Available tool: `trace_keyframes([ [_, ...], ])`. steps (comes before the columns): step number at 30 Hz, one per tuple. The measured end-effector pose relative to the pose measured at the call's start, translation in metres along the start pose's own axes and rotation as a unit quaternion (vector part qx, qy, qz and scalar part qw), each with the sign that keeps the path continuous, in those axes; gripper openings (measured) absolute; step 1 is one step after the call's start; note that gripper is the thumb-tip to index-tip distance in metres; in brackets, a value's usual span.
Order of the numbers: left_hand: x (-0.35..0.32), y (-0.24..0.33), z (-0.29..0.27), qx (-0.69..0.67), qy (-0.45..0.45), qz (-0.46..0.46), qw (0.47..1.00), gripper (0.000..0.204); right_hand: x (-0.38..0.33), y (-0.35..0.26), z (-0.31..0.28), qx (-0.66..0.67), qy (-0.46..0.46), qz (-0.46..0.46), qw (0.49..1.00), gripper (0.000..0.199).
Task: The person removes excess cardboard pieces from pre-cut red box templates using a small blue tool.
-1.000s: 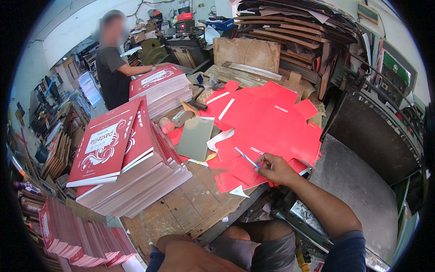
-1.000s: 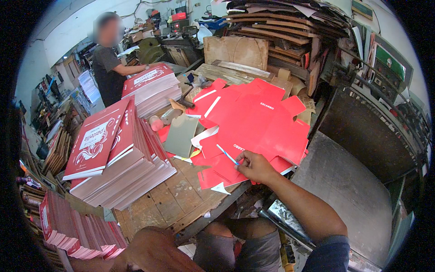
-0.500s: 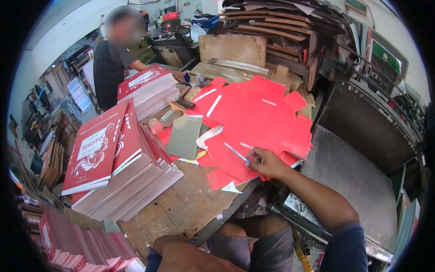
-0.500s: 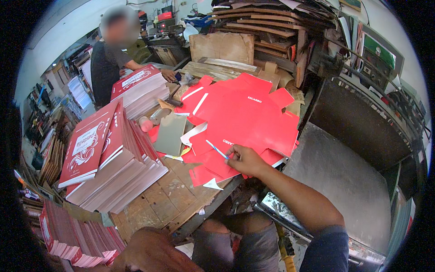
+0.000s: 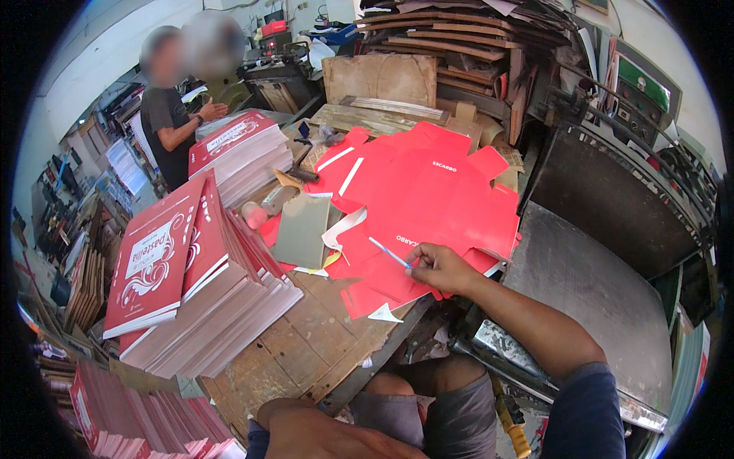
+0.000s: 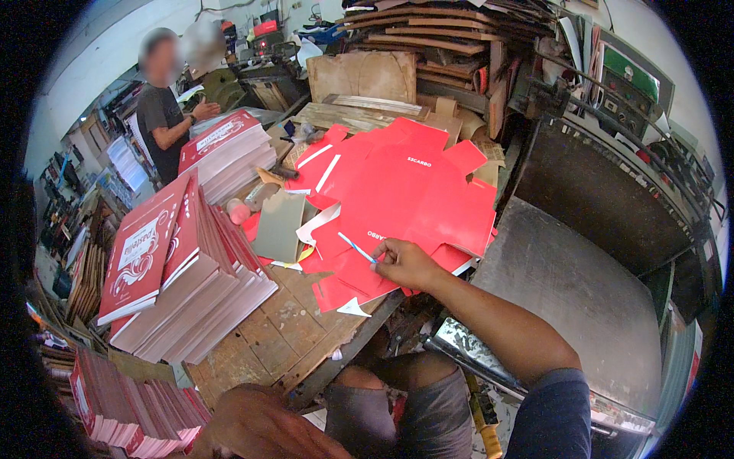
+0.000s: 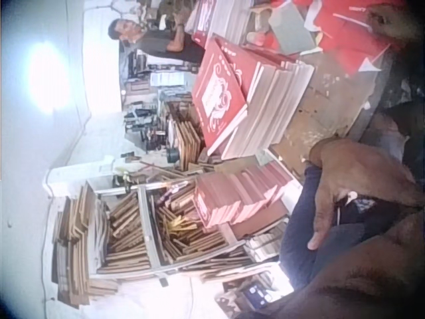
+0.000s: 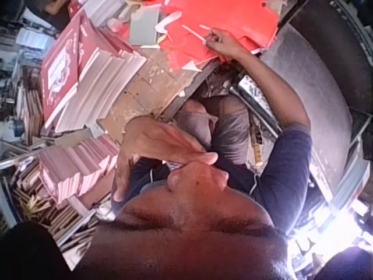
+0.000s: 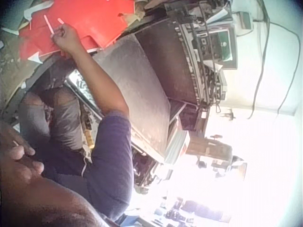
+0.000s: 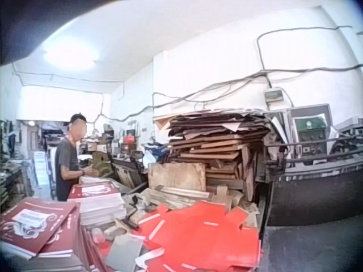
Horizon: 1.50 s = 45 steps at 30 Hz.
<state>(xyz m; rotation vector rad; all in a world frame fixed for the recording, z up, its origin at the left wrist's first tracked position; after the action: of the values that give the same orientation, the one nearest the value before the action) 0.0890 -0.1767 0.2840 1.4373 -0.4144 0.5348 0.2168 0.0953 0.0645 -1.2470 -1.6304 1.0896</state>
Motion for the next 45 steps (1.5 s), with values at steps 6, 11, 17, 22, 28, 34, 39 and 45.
trace_keyframes([
  [6, -0.001, 0.015, -0.008, 0.071, 0.016, 0.061, 0.995, 0.134, 0.003, 0.002, 0.0, -0.01, 0.014, -0.005, 1.0, 0.026],
  [11, 0.001, 0.016, -0.003, 0.135, 0.003, 0.054, 0.989, 0.13, 0.004, 0.002, 0.002, -0.001, 0.013, 0.0, 1.0, 0.027],
  [17, -0.002, 0.015, -0.006, 0.13, 0.041, 0.093, 0.986, 0.125, 0.001, 0.002, -0.001, 0.008, 0.013, 0.011, 1.0, 0.026],
  [22, 0.004, 0.02, -0.008, 0.149, 0.054, 0.1, 0.982, 0.122, 0.002, 0.005, 0.0, 0.015, 0.015, 0.009, 1.0, 0.025],
  [28, 0.004, 0.025, -0.014, 0.204, 0.116, 0.114, 0.965, 0.114, 0.004, 0.004, 0.004, 0.015, 0.01, 0.003, 1.0, 0.025],
  [34, -0.013, 0.001, -0.095, 0.448, 0.325, 0.064, 0.83, 0.082, 0.006, -0.007, 0.001, -0.005, 0.026, -0.061, 0.998, 0.027],
  [39, -0.017, -0.073, -0.198, 0.546, 0.434, 0.073, 0.713, 0.061, 0.001, -0.014, -0.004, -0.026, 0.035, -0.107, 0.993, 0.032],
  [45, -0.055, -0.15, -0.233, 0.705, 0.43, 0.062, 0.561, 0.077, 0.003, -0.015, -0.01, 0.0, 0.081, -0.096, 0.992, 0.04],
])
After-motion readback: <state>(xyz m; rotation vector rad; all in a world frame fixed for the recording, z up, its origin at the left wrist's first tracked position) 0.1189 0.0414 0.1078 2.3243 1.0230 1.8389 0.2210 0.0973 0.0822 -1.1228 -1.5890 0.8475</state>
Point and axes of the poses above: each hand's wrist, its own x-axis towards the middle knuckle, its own z-axis out of the palm, y = z × x, the point moved 9 cm from there along x, towards the middle knuckle, and after that the axes turned 14 degrees about y, right-handed, at the moved point
